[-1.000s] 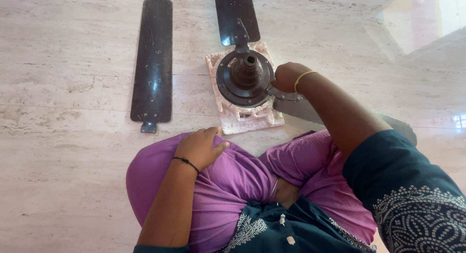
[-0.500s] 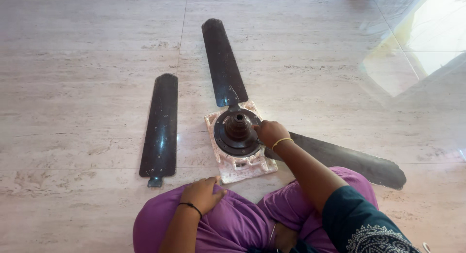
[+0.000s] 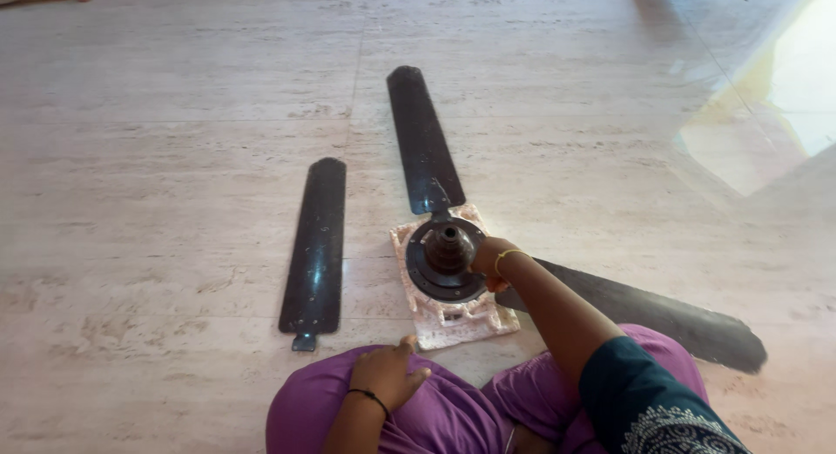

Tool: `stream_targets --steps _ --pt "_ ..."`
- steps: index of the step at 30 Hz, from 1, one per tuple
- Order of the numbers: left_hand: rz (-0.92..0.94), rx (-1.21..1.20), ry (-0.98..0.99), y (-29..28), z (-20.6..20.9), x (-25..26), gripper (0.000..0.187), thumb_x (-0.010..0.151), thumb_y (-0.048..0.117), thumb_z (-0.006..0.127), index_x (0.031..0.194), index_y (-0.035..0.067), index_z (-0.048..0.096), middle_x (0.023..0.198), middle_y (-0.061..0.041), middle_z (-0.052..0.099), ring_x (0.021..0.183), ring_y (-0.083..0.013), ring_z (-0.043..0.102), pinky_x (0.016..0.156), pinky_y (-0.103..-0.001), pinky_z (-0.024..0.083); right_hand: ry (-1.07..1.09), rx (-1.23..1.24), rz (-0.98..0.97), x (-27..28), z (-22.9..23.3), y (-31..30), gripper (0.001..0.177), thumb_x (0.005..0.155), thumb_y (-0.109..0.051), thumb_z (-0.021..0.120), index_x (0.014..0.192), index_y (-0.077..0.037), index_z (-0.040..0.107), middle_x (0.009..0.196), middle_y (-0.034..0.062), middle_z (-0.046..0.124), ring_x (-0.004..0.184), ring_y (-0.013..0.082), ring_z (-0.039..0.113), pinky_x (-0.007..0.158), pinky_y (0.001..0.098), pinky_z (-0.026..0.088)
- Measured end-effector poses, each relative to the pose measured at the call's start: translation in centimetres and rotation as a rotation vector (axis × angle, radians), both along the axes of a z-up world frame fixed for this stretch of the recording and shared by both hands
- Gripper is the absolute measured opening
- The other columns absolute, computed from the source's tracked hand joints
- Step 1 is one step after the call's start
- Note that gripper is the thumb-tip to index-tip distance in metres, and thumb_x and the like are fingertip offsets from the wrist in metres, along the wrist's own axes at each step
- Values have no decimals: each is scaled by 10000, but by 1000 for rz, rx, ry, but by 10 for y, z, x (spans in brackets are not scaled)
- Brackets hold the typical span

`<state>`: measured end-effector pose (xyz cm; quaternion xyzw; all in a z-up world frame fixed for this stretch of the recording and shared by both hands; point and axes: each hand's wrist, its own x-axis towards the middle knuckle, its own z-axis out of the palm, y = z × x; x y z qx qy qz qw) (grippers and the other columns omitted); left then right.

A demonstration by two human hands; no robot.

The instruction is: The person sits on the floor and uses a screwdriver to loosen and remove screws from the blades of a ceiling fan. They detach one blade and set it aside, then continue unscrewing another blade.

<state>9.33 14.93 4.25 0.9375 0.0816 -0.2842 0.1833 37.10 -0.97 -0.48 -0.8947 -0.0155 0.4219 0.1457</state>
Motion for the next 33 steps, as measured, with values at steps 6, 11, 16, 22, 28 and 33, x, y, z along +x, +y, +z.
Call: stream_targets --steps 6,11,16,22,28,33 --pt "34 -44 -19 0 -5 0 629 956 514 603 1403 81 511 1169 -169 727 1123 -317 696 1001 -483 526 -68 -40 102 12 -23 15 376 1010 -126 496 842 82 760 790 242 784 596 296 756 544 397 607" --pt "11 -33 -44 -2 -14 1 596 948 522 615 1341 77 563 1206 -155 709 1150 -316 667 1049 -517 448 54 -94 102 32 -30 7 316 1002 -71 485 898 88 738 832 237 802 628 312 774 547 408 630" --pt "26 -46 -46 -3 -20 2 578 942 533 615 1308 87 590 1208 -128 712 1170 -304 659 1076 -509 427 -2 -3 -1 27 -14 -12 307 991 -132 597 856 100 744 791 229 784 627 311 759 526 407 617" --pt "26 -47 -68 -2 -19 2 573 933 531 626 1289 82 603 1270 -104 678 1198 -304 638 1072 -528 423 -274 -29 140 3 5 -21 338 990 -213 601 889 80 737 700 207 747 607 259 743 598 371 573" --pt "39 -54 -42 0 -8 -3 589 948 529 608 1382 135 543 1231 -119 708 1205 -296 646 1083 -496 444 -497 308 -104 -28 2 -36 179 871 -137 662 970 12 657 858 220 735 734 340 749 723 440 602" --pt "21 -5 15 1 -1 1 685 957 535 600 1514 187 406 1255 -104 693 1245 -284 625 1115 -511 422 -936 403 -50 -50 -8 -46 337 840 -223 746 1046 -8 588 901 243 695 874 431 688 754 487 546"
